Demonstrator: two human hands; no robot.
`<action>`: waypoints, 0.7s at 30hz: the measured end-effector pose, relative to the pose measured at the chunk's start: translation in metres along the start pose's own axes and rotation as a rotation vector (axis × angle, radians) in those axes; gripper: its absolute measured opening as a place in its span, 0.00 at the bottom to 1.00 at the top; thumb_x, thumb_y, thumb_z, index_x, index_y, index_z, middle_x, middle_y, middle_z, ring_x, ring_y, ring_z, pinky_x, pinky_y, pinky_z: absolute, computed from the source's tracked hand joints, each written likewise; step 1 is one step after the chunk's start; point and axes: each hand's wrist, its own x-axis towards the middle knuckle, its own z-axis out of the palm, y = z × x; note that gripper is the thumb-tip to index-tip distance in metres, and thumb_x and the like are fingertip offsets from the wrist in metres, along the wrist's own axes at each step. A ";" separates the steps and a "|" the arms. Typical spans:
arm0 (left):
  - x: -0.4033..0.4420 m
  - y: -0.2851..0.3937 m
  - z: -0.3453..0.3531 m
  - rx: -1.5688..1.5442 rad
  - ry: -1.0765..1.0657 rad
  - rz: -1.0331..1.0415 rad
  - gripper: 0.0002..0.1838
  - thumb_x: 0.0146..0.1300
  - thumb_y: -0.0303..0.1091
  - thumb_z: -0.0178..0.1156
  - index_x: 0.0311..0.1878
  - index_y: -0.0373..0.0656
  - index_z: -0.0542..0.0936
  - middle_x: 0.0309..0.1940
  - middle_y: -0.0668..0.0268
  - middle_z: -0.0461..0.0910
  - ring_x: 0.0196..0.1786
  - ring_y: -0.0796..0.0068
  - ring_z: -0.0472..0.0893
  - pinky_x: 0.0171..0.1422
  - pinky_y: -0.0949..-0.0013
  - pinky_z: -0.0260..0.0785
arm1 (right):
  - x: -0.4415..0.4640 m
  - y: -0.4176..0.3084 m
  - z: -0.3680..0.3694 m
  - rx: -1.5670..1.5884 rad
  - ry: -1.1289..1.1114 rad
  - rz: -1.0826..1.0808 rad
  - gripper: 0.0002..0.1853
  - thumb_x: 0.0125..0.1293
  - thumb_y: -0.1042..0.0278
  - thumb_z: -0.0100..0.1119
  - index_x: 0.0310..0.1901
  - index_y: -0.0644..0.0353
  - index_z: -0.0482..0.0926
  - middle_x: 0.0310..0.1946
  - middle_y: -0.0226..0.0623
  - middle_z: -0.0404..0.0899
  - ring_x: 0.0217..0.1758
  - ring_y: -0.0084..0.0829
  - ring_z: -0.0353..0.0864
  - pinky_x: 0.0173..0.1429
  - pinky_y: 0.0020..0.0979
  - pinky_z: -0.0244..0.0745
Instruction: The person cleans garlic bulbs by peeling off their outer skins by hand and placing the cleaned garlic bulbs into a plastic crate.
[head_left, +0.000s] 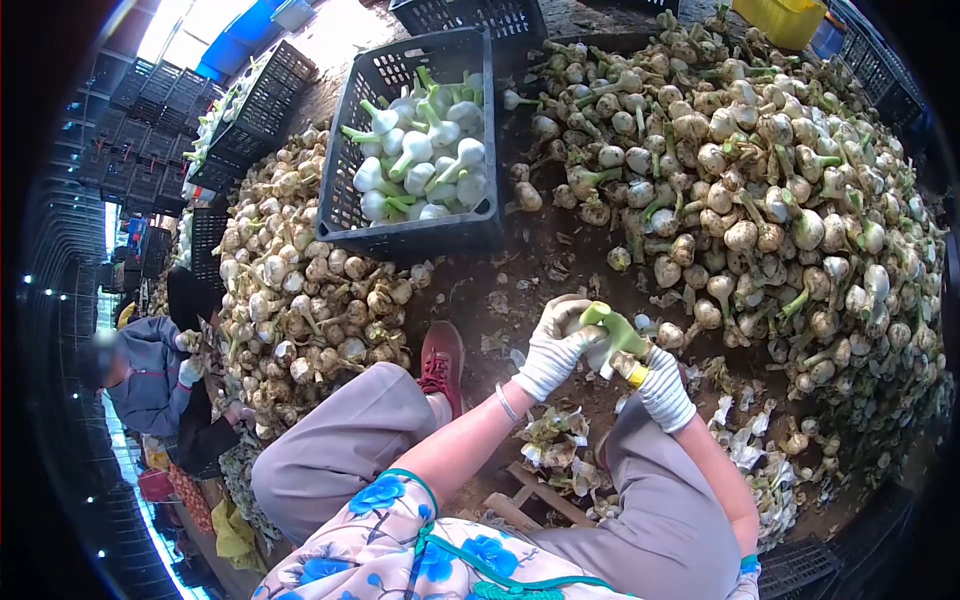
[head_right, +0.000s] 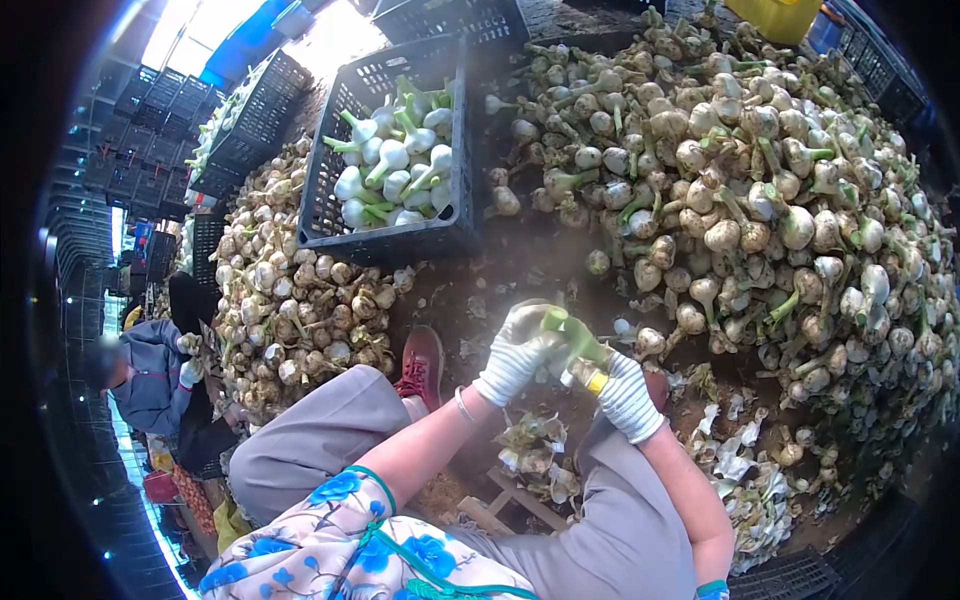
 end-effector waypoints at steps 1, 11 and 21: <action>-0.001 0.003 0.003 0.038 0.007 0.095 0.19 0.53 0.30 0.62 0.49 0.43 0.72 0.45 0.68 0.72 0.46 0.77 0.73 0.51 0.73 0.69 | -0.001 -0.001 0.001 -0.002 0.006 -0.027 0.13 0.60 0.71 0.57 0.46 0.63 0.75 0.35 0.26 0.77 0.38 0.14 0.71 0.43 0.19 0.68; 0.002 0.068 0.007 -0.538 -0.090 -0.234 0.15 0.59 0.37 0.57 0.46 0.37 0.74 0.38 0.62 0.78 0.40 0.74 0.79 0.44 0.70 0.74 | 0.042 0.068 -0.042 -1.281 0.044 0.139 0.13 0.51 0.65 0.52 0.36 0.62 0.78 0.32 0.52 0.78 0.39 0.47 0.78 0.42 0.38 0.73; 0.028 0.037 0.000 -0.854 0.219 -0.570 0.15 0.58 0.49 0.58 0.42 0.51 0.74 0.36 0.68 0.78 0.37 0.70 0.79 0.38 0.67 0.74 | 0.012 -0.016 -0.021 -1.145 0.045 -0.217 0.10 0.56 0.67 0.57 0.38 0.61 0.78 0.34 0.45 0.78 0.36 0.41 0.78 0.43 0.35 0.72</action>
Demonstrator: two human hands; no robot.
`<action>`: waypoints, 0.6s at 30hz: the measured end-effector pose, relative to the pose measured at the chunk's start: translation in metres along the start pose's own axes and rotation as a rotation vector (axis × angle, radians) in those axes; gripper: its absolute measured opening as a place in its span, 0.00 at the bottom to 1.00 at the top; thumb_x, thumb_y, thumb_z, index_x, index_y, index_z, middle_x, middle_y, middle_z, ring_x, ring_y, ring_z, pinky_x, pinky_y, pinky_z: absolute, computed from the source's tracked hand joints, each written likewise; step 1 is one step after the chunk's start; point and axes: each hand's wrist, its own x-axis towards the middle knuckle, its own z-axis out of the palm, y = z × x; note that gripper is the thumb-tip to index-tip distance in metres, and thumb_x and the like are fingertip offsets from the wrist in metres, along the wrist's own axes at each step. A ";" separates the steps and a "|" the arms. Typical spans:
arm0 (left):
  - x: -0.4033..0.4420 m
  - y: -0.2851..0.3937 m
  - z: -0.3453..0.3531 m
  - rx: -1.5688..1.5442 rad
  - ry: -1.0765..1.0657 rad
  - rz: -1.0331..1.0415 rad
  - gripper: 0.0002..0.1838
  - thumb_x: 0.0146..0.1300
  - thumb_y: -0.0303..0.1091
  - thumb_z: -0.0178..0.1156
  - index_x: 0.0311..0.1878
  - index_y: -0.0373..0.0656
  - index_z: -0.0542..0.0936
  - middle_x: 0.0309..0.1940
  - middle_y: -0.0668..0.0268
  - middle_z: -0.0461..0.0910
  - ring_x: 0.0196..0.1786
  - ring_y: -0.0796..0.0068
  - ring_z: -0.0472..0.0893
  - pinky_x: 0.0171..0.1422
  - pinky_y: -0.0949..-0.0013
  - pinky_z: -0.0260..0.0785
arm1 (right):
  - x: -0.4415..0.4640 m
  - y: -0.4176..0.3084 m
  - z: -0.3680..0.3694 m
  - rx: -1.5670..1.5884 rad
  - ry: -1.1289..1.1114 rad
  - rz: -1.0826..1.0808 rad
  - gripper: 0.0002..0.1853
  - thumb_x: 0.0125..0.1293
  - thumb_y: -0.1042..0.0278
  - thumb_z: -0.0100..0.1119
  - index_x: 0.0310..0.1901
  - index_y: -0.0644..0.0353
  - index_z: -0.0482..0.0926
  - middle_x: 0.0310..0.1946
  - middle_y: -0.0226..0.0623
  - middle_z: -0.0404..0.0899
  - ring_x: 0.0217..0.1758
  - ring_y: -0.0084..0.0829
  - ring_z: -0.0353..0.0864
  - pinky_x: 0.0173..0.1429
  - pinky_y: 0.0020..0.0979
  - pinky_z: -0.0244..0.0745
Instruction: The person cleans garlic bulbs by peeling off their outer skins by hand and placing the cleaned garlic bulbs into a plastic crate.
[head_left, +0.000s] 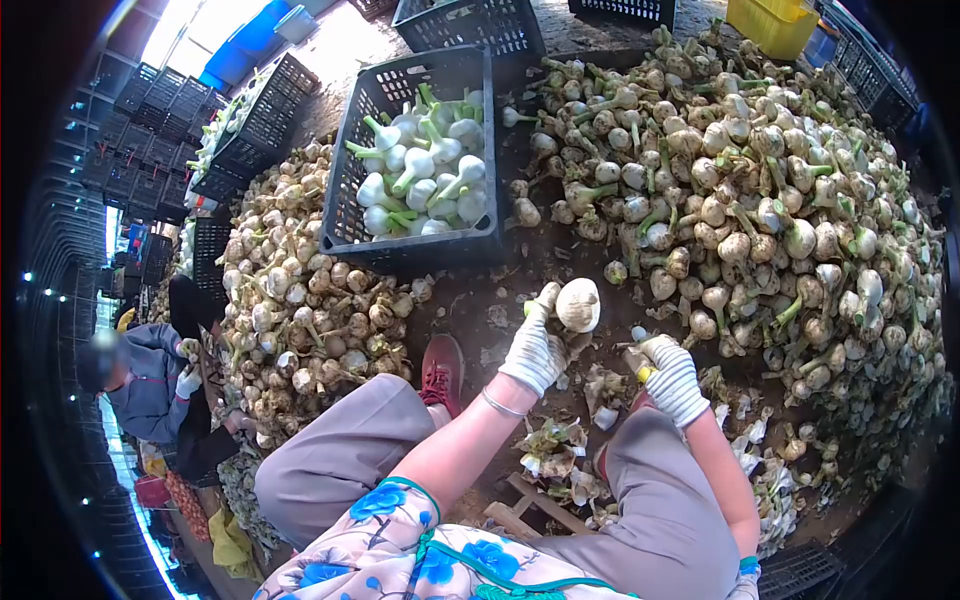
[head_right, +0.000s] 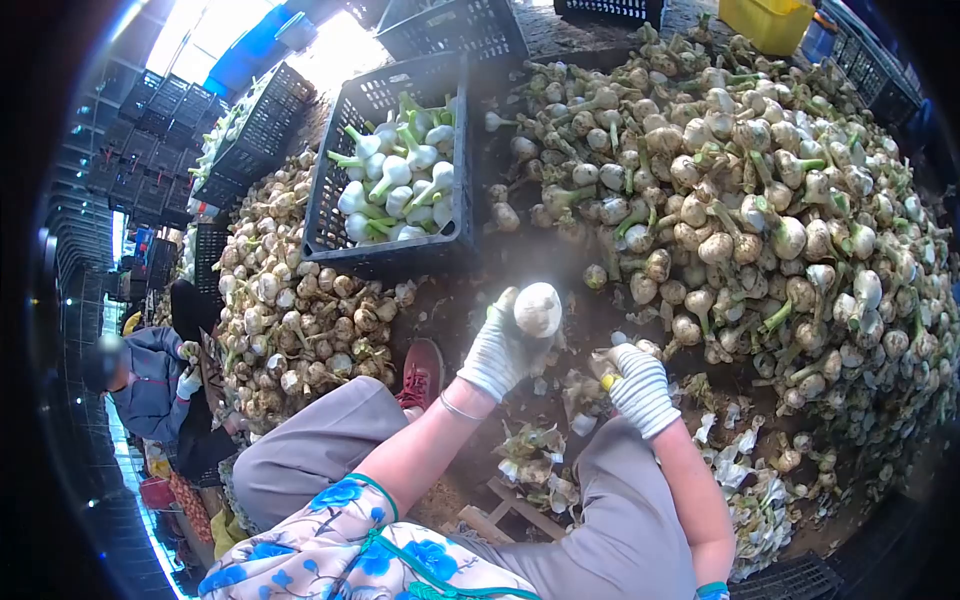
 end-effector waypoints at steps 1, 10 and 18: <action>0.003 -0.002 -0.006 0.019 0.039 -0.002 0.15 0.56 0.50 0.59 0.41 0.51 0.75 0.35 0.69 0.78 0.35 0.72 0.79 0.35 0.69 0.74 | -0.001 0.001 0.003 0.306 0.260 -0.139 0.10 0.56 0.71 0.57 0.40 0.61 0.78 0.33 0.44 0.79 0.35 0.39 0.78 0.42 0.33 0.72; -0.022 -0.027 0.003 0.679 0.169 0.515 0.12 0.55 0.42 0.63 0.33 0.43 0.75 0.25 0.70 0.76 0.26 0.83 0.75 0.29 0.78 0.69 | 0.004 -0.049 -0.021 0.266 0.129 0.021 0.23 0.55 0.68 0.61 0.53 0.67 0.70 0.41 0.44 0.78 0.42 0.30 0.79 0.47 0.26 0.73; -0.024 -0.018 0.011 0.641 0.172 0.457 0.13 0.53 0.35 0.66 0.21 0.47 0.72 0.19 0.78 0.72 0.22 0.91 0.67 0.26 0.82 0.62 | 0.002 -0.011 0.003 0.621 0.126 0.014 0.18 0.60 0.70 0.54 0.52 0.65 0.72 0.39 0.42 0.78 0.38 0.28 0.78 0.45 0.26 0.72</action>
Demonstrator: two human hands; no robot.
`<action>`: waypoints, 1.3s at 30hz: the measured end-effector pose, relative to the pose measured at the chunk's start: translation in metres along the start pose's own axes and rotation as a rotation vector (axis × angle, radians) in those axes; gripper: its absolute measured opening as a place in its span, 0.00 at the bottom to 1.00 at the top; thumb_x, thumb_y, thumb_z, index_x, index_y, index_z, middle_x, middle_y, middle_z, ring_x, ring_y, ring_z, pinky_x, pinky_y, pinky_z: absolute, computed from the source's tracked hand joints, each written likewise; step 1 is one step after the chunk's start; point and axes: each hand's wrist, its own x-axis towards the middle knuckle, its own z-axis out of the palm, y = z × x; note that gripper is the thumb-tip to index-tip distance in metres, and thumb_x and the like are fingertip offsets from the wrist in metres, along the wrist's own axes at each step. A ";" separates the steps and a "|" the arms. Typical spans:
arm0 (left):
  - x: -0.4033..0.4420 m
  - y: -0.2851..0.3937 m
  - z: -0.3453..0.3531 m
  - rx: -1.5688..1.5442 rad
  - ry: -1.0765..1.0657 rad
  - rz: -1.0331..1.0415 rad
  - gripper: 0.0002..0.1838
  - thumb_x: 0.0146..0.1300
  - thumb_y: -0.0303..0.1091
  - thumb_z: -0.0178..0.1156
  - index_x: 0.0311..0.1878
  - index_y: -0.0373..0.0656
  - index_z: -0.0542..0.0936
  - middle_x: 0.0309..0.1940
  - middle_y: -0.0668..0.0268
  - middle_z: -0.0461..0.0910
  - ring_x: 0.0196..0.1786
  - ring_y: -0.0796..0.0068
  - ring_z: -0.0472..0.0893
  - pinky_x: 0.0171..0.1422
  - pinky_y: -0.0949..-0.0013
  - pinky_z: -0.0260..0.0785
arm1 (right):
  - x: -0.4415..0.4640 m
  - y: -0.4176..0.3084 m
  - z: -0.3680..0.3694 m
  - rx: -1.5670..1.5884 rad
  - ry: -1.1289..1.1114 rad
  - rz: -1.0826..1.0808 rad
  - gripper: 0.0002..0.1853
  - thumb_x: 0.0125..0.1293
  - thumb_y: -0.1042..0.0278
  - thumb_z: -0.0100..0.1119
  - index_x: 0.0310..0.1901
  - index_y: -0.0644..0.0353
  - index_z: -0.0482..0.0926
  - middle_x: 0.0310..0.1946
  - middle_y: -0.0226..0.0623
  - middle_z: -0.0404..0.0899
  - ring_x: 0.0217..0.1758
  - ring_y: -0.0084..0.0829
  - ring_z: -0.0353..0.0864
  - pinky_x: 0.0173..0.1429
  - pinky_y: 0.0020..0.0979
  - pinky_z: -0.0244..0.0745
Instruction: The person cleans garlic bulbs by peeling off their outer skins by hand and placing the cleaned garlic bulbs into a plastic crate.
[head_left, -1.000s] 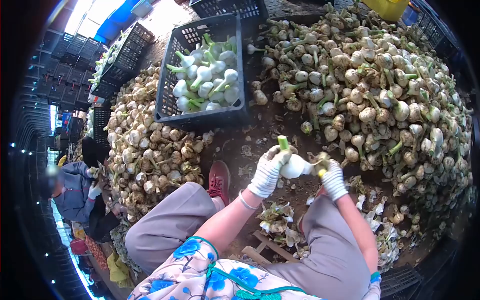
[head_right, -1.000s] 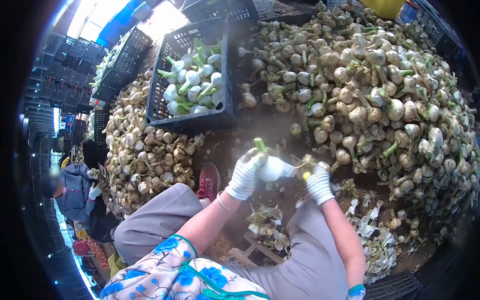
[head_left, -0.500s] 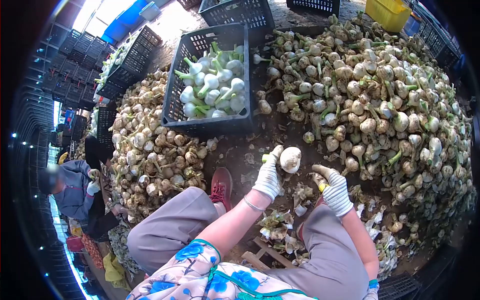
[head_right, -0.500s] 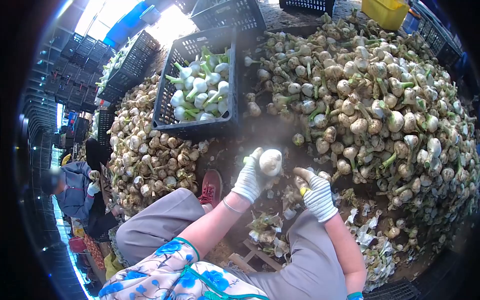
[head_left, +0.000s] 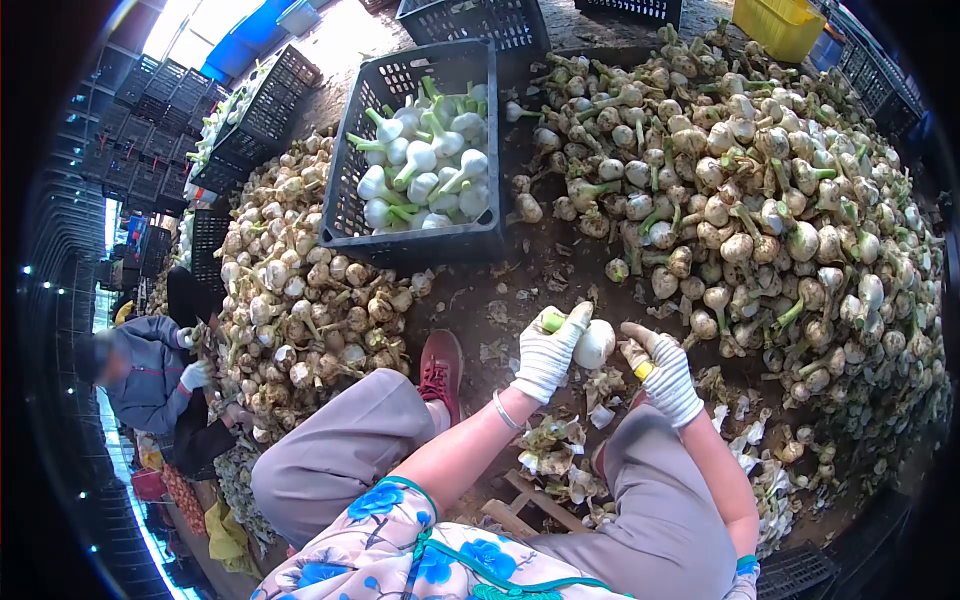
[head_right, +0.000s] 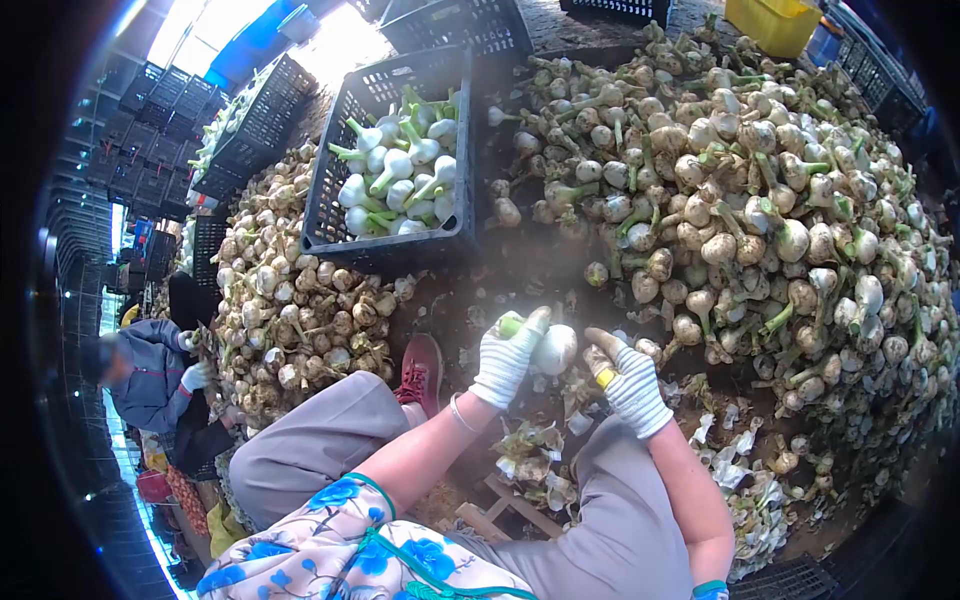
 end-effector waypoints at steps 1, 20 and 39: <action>0.001 -0.003 -0.001 0.080 0.007 0.057 0.13 0.53 0.35 0.66 0.20 0.47 0.71 0.19 0.78 0.72 0.22 0.91 0.66 0.26 0.82 0.62 | -0.002 -0.002 0.002 0.000 -0.004 0.003 0.18 0.60 0.70 0.54 0.52 0.65 0.72 0.39 0.42 0.78 0.38 0.28 0.78 0.45 0.26 0.72; 0.002 0.002 0.003 -0.110 -0.074 -0.117 0.11 0.54 0.37 0.65 0.22 0.49 0.72 0.21 0.77 0.72 0.24 0.88 0.68 0.28 0.79 0.64 | 0.000 0.087 -0.006 -0.488 0.211 -0.071 0.13 0.57 0.74 0.52 0.45 0.58 0.76 0.37 0.46 0.78 0.36 0.42 0.78 0.43 0.34 0.72; 0.035 0.042 -0.042 -0.701 -0.158 -0.286 0.08 0.57 0.41 0.56 0.33 0.49 0.73 0.30 0.67 0.73 0.30 0.70 0.72 0.36 0.64 0.69 | 0.030 0.157 -0.071 -1.379 0.053 0.261 0.25 0.47 0.68 0.58 0.51 0.47 0.69 0.46 0.38 0.67 0.51 0.43 0.67 0.51 0.46 0.66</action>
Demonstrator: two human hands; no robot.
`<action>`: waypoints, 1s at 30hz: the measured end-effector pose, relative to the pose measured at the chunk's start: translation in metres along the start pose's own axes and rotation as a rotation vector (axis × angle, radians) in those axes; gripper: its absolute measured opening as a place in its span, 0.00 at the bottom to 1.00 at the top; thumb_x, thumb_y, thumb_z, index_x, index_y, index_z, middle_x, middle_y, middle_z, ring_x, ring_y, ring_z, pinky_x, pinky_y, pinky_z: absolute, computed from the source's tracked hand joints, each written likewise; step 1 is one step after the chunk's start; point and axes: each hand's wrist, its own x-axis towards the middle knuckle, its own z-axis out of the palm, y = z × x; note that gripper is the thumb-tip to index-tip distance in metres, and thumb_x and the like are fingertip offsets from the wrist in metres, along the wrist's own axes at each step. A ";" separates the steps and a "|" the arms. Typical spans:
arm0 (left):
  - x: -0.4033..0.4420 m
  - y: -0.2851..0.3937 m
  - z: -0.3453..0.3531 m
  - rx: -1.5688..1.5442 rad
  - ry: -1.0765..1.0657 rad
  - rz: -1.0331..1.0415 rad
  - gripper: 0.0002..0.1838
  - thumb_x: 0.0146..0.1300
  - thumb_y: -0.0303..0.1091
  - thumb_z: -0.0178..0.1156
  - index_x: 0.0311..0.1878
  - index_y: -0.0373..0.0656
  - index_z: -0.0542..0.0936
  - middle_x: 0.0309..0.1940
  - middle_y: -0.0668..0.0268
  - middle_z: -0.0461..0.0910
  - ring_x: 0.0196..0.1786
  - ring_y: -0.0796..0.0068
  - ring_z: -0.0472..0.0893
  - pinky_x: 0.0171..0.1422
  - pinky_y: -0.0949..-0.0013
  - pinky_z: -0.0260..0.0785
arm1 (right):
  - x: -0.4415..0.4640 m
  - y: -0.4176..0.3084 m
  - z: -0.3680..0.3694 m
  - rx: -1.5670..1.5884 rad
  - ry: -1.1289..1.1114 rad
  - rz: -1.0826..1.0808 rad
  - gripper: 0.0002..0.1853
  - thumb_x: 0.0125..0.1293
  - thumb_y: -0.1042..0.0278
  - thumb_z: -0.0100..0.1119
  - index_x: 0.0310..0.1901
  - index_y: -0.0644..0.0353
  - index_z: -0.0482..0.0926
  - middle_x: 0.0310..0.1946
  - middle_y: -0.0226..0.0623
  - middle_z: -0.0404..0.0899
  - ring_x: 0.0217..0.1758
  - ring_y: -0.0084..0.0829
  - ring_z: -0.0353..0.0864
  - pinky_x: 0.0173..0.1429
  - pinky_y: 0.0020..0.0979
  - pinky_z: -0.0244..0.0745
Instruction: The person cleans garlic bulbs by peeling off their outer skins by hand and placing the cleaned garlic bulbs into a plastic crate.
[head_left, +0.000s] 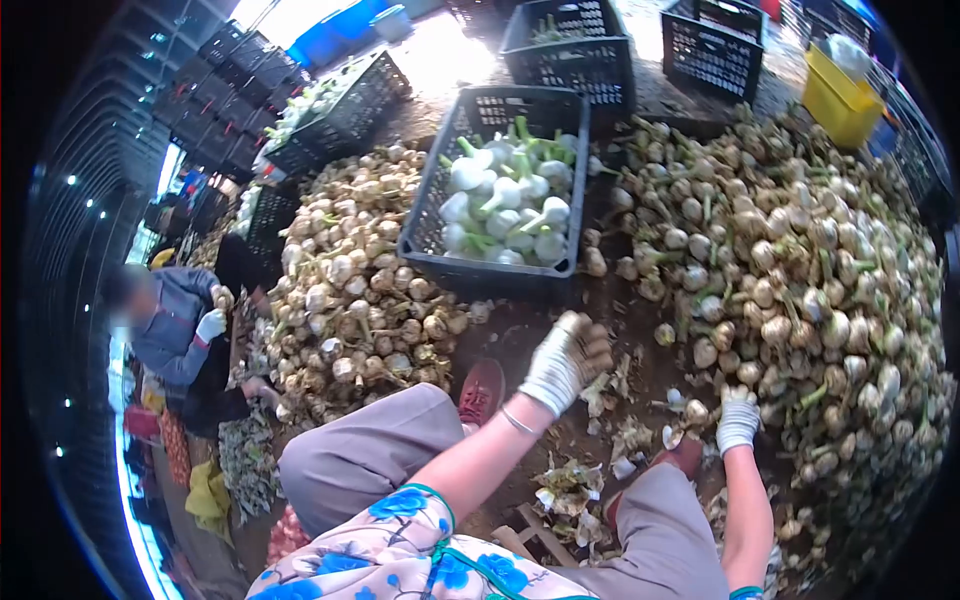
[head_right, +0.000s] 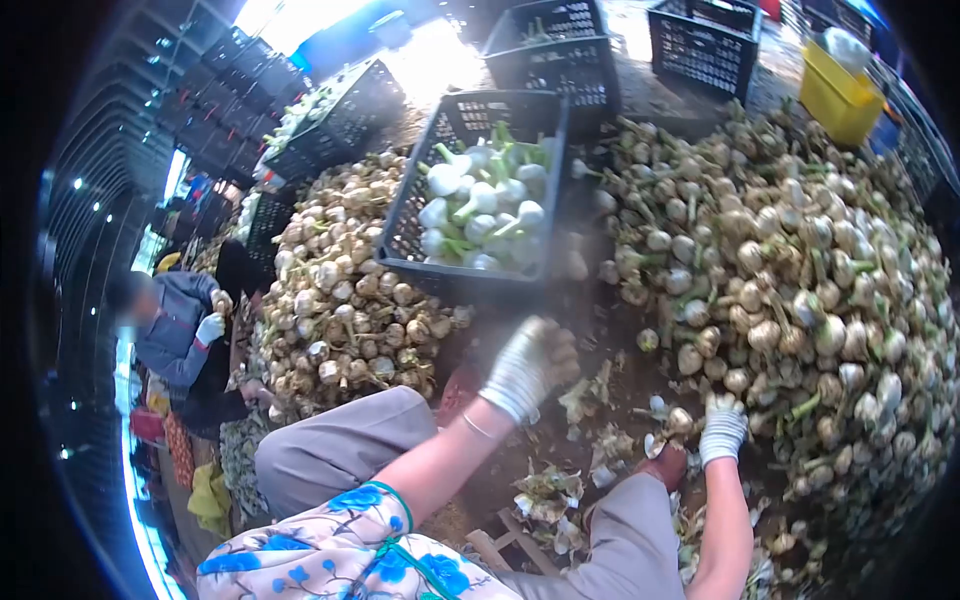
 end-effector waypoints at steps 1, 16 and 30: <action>-0.003 -0.014 -0.009 0.130 0.040 -0.005 0.10 0.58 0.42 0.56 0.38 0.48 0.73 0.34 0.64 0.75 0.33 0.68 0.74 0.39 0.60 0.72 | -0.006 0.002 -0.018 0.039 -0.007 -0.022 0.25 0.46 0.69 0.59 0.50 0.47 0.69 0.45 0.39 0.67 0.50 0.43 0.68 0.50 0.45 0.66; -0.036 -0.089 0.018 0.581 -0.380 0.102 0.24 0.62 0.33 0.53 0.60 0.42 0.63 0.49 0.66 0.72 0.51 0.79 0.71 0.57 0.74 0.63 | -0.066 -0.066 -0.130 1.732 -0.068 -0.064 0.21 0.64 0.56 0.52 0.48 0.67 0.74 0.40 0.32 0.77 0.44 0.20 0.71 0.51 0.24 0.66; -0.029 -0.092 0.017 0.627 -0.343 -0.042 0.25 0.62 0.56 0.47 0.50 0.45 0.70 0.40 0.65 0.74 0.38 0.77 0.76 0.40 0.73 0.71 | -0.082 -0.076 -0.143 1.839 -0.163 -0.001 0.20 0.59 0.62 0.59 0.48 0.68 0.72 0.40 0.32 0.77 0.40 0.18 0.72 0.46 0.21 0.69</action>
